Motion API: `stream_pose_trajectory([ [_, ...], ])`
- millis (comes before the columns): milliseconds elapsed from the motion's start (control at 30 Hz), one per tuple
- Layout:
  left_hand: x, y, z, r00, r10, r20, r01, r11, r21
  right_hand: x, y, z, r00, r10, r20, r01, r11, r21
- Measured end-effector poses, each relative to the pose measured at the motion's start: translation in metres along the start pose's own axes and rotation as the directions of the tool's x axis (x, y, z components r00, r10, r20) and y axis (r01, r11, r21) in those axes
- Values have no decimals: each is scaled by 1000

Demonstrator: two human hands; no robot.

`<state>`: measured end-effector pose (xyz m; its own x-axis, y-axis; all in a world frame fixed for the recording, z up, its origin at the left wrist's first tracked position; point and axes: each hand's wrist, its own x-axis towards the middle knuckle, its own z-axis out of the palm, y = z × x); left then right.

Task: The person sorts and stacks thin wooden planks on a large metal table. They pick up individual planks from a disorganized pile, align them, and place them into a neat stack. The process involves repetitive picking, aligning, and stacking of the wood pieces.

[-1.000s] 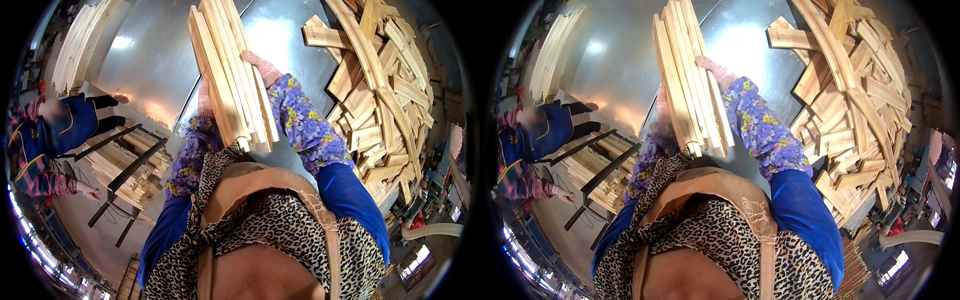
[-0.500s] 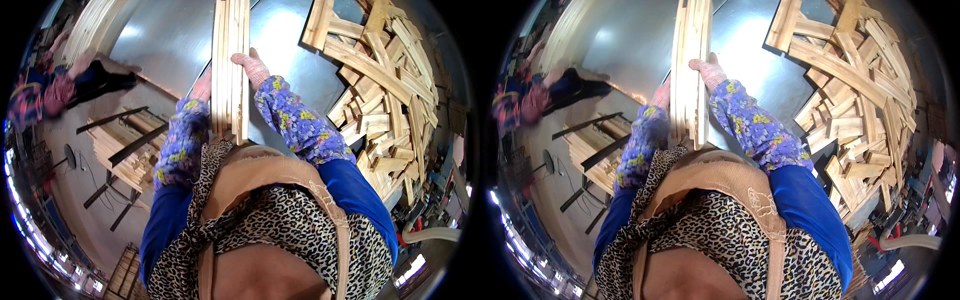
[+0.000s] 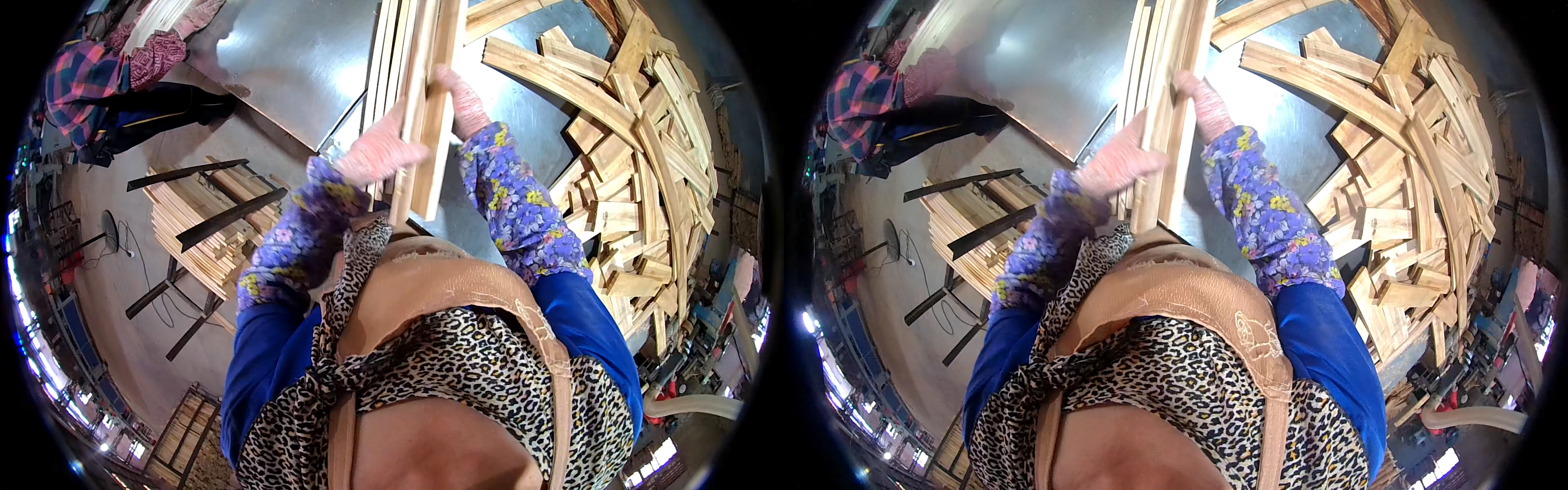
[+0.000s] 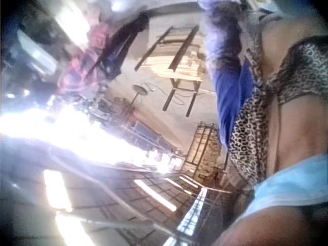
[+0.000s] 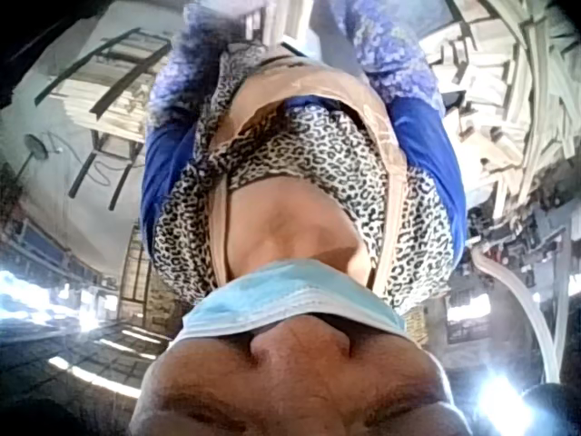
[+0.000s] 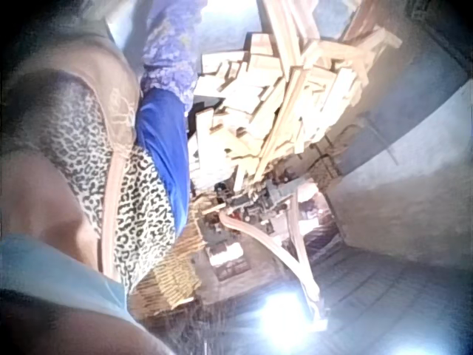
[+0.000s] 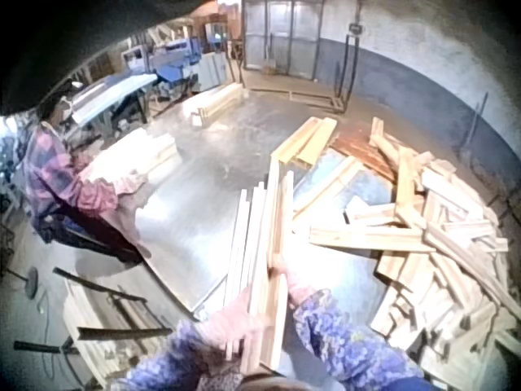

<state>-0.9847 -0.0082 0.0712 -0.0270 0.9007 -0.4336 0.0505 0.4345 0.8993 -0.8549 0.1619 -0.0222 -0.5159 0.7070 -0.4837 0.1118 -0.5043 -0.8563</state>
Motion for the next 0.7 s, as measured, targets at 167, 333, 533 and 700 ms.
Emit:
stream_pose_trajectory([
  [167,-26,-3,-53,944,-158,-291,-53,795,-604,22,-9,-54,982,157,100,-150,986,-77],
  [333,-32,-70,-143,868,-244,-433,-79,793,-605,19,36,-23,998,37,41,-13,880,-475],
  [533,-4,-55,-155,756,33,-654,462,681,568,29,33,-3,989,46,141,69,697,-713],
  [700,41,-54,-50,831,-50,-553,436,675,595,13,7,58,968,182,175,21,632,-775],
])
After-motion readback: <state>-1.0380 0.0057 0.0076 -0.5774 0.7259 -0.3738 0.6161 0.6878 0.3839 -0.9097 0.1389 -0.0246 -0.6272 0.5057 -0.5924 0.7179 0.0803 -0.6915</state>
